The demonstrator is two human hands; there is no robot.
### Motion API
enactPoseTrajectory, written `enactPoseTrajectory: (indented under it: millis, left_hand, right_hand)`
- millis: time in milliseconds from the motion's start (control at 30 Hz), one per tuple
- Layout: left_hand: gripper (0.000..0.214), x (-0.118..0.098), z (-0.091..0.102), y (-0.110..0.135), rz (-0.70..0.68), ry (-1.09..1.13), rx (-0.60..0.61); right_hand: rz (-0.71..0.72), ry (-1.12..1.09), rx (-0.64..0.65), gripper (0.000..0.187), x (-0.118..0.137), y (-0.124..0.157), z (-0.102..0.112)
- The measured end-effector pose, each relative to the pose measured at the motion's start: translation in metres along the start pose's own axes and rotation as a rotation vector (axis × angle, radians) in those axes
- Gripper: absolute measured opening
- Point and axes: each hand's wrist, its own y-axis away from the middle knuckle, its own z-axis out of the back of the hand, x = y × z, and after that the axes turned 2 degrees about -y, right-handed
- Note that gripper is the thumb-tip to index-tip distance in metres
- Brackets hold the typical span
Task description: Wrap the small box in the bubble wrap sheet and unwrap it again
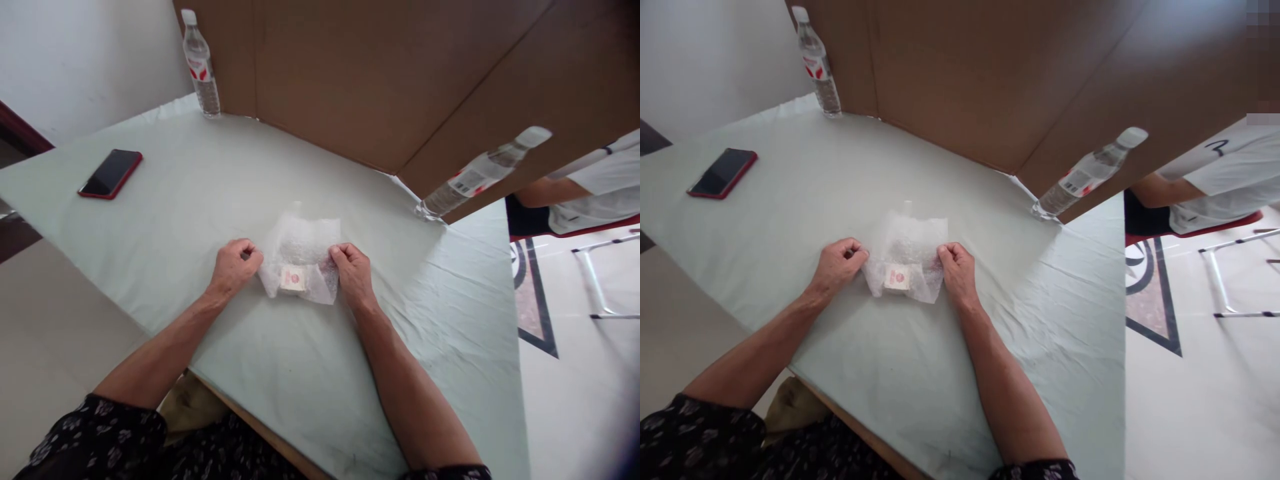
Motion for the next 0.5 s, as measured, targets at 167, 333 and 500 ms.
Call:
enactPoseTrajectory:
  millis: [167,333,500]
  left_hand:
    - [0.006,0.016,0.002,-0.009,-0.059,-0.245,-0.084]
    - [0.023,0.003,0.007,0.000,-0.209,-0.167,-0.250]
    - [0.027,-0.012,0.009,0.013,-0.607,-0.068,-0.051]
  right_hand:
    - [-0.004,-0.003,-0.085,0.020,-0.010,-0.013,0.009]
    - [0.203,0.094,-0.149,0.027,0.009,-0.005,0.017]
    - [0.192,0.240,0.180,0.034,0.039,0.014,0.014]
